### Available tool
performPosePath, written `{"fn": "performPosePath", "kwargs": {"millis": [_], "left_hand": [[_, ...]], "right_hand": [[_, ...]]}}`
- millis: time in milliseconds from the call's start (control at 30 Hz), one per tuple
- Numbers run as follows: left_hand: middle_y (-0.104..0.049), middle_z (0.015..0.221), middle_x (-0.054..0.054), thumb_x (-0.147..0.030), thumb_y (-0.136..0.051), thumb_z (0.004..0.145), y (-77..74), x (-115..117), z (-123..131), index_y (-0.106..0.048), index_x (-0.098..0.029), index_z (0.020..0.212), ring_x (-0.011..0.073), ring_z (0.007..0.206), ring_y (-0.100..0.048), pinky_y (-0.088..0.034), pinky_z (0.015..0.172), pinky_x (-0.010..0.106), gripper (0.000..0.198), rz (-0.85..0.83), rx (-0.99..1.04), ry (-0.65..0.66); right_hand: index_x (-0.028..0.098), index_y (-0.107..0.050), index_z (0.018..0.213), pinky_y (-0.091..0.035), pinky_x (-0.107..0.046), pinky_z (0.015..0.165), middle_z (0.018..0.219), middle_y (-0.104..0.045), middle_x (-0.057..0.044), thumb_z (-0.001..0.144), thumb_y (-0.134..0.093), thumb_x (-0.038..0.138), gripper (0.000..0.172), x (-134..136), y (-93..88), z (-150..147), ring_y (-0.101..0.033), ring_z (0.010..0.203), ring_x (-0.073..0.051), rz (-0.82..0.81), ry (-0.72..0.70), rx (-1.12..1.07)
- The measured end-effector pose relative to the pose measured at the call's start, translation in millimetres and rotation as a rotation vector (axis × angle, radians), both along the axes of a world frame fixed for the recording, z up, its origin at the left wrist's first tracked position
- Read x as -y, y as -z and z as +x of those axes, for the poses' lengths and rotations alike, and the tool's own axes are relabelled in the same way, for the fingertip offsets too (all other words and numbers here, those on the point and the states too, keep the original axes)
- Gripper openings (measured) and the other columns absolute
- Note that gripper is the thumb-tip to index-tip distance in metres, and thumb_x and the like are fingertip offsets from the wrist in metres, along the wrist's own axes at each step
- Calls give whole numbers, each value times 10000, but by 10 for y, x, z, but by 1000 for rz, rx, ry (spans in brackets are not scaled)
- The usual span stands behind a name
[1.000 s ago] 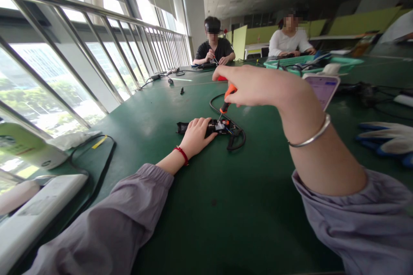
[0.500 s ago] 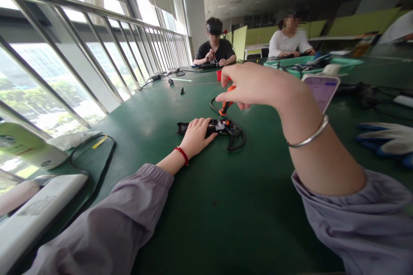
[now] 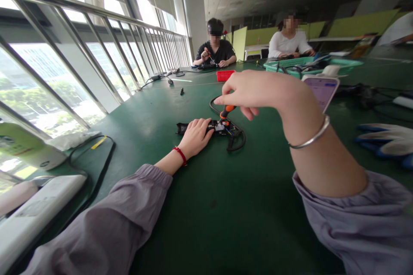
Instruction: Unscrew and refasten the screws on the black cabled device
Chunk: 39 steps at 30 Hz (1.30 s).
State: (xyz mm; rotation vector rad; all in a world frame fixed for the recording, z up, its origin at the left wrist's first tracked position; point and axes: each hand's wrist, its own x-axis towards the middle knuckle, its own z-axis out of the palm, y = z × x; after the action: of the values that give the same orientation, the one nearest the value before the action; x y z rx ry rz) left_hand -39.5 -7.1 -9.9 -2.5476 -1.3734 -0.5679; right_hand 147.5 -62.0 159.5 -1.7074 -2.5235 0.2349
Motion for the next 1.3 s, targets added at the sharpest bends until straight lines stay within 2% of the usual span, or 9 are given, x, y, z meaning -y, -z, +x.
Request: {"fn": "performPosePath", "kwargs": {"millis": [133, 200, 333, 500, 667, 833, 1100, 1200, 1300], "left_hand": [[-564, 1091, 121, -366, -334, 936, -26, -4, -29, -374, -118, 1347, 252, 1008, -502, -396, 912, 401, 481, -8, -28, 32], [-552, 1133, 127, -359, -344, 929, -35, -13, -44, -367, -123, 1352, 258, 1026, -507, -401, 911, 403, 485, -1, -46, 41], [-517, 1227, 121, -371, -381, 917, -33, -36, -65, -413, -139, 1311, 258, 1094, -494, -376, 966, 395, 458, 35, -55, 21], [-579, 1139, 105, -371, -334, 945, -52, -87, -109, -447, -155, 1269, 239, 1044, -533, -383, 952, 387, 406, 1, -116, 24], [-600, 1069, 95, -342, -388, 934, -121, -31, -169, -485, -183, 1213, 239, 995, -561, -418, 881, 367, 337, -46, -191, 11], [-601, 1089, 94, -381, -369, 934, -180, 163, -394, -481, -163, 1200, 238, 986, -575, -429, 870, 364, 362, -94, -172, -48], [-558, 1099, 84, -408, -454, 847, -315, 204, -1110, -505, -179, 1190, 240, 977, -583, -462, 805, 318, 415, -200, -134, -371], [-539, 1028, 79, -406, -485, 809, -404, 239, -1281, -595, -184, 1054, 229, 903, -584, -466, 749, 299, 349, -227, -176, -503], [-538, 1002, 87, -383, -487, 790, -510, 326, -1358, -625, -175, 990, 234, 868, -571, -457, 718, 306, 320, -168, -174, -643]], "right_hand": [[197, -642, 992, -381, -294, 562, 803, -645, -63, 740, -611, 318, 281, 2, -6, 12, -573, 669, -177, 130, -128, -8], [182, -653, 940, -374, -298, 552, 763, -636, -65, 769, -579, 383, 274, 6, -2, -11, -563, 632, -168, 91, -155, 10], [134, -659, 863, -375, -306, 514, 591, -586, -66, 833, -437, 523, 449, 22, -3, -77, -532, 521, -156, -30, -117, 12], [195, -665, 914, -364, -280, 516, 794, -645, -51, 758, -580, 344, 232, 13, -1, -60, -541, 596, -137, 51, -242, -7], [216, -681, 876, -334, -283, 518, 740, -615, -29, 748, -592, 409, 248, -26, 41, -35, -524, 613, -139, -61, -314, 72], [216, -663, 842, -321, -285, 519, 671, -552, -14, 789, -539, 492, 307, -51, -11, 80, -509, 603, -136, -25, -297, 64], [205, -671, 860, -307, -304, 515, 584, -526, -9, 781, -498, 625, 461, -118, -130, 463, -434, 502, -118, -48, -159, 60], [214, -676, 937, -308, -309, 514, 575, -549, -9, 767, -506, 644, 492, -178, -110, 557, -450, 498, -125, -71, -73, 36], [219, -675, 986, -325, -313, 544, 558, -550, 4, 763, -528, 627, 488, -244, -67, 583, -475, 518, -131, -117, -49, 11]]}}
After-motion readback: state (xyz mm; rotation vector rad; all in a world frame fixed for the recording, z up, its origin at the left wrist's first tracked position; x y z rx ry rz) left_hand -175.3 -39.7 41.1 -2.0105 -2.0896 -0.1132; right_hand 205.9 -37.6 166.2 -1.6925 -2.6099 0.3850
